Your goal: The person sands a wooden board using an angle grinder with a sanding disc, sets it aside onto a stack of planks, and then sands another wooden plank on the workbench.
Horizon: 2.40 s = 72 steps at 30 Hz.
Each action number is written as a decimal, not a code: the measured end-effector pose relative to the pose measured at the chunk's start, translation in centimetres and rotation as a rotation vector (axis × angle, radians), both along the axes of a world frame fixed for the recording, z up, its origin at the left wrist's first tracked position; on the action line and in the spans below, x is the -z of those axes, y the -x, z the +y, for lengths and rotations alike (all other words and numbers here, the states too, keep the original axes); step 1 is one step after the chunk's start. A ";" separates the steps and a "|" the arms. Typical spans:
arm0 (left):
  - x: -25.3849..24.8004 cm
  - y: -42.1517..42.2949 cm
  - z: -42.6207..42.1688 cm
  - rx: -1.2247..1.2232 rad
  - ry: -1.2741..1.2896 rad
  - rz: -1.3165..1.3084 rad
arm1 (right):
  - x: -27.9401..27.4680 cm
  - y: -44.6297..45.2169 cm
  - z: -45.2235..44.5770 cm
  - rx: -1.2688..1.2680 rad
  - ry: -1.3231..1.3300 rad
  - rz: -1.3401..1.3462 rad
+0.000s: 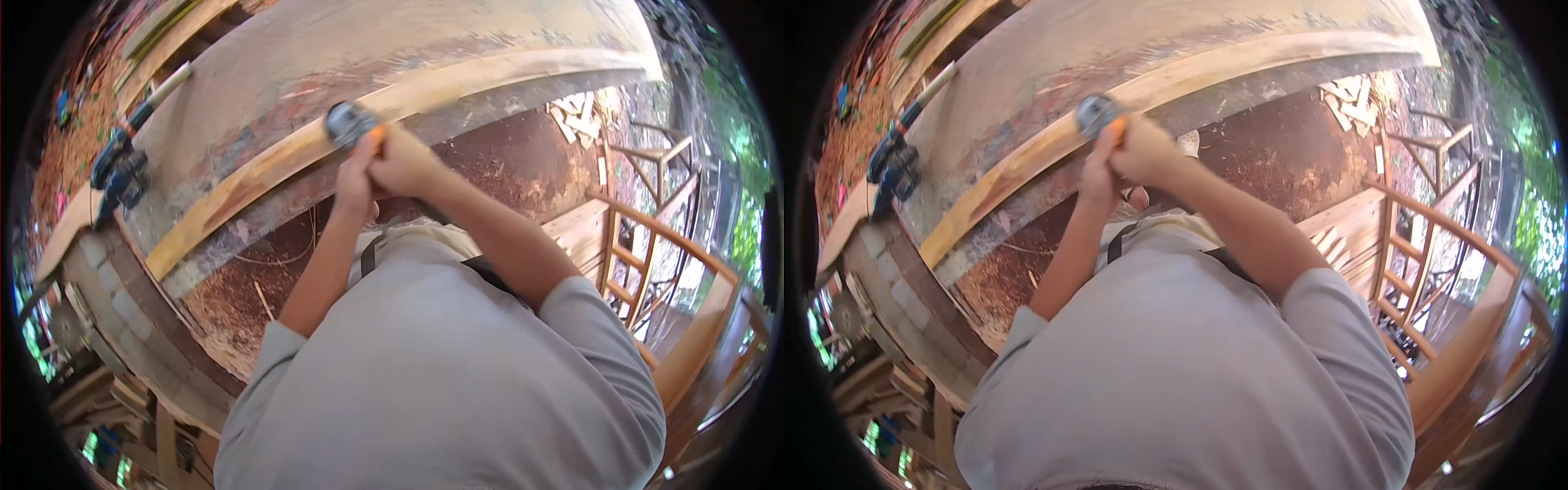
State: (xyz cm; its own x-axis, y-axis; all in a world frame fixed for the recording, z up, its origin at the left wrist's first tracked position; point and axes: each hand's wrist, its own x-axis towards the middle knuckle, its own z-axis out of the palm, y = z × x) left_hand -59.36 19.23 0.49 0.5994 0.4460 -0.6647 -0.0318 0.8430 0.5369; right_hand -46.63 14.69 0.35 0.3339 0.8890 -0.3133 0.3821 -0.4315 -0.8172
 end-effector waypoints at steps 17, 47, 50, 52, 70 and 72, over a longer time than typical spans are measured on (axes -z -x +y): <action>-1.5 0.9 5.6 0.063 -0.353 0.137 | -2.8 -10.7 -4.1 0.249 0.288 0.031; 2.2 -0.8 7.3 0.772 -1.480 1.400 | -1.2 -54.8 -17.9 0.728 0.165 0.207; 2.7 -1.0 7.1 0.697 -1.642 1.247 | -1.5 -53.9 -16.8 0.647 0.182 0.193; 2.9 -3.4 6.3 0.632 -1.701 1.128 | -1.3 -52.2 -16.2 0.597 0.193 0.218; 1.1 -5.8 0.6 0.708 -0.757 0.368 | -4.5 -13.0 -1.4 0.145 0.346 0.238; 2.4 -4.0 0.1 0.488 -0.344 0.125 | -4.5 -8.3 -0.6 0.133 0.347 0.232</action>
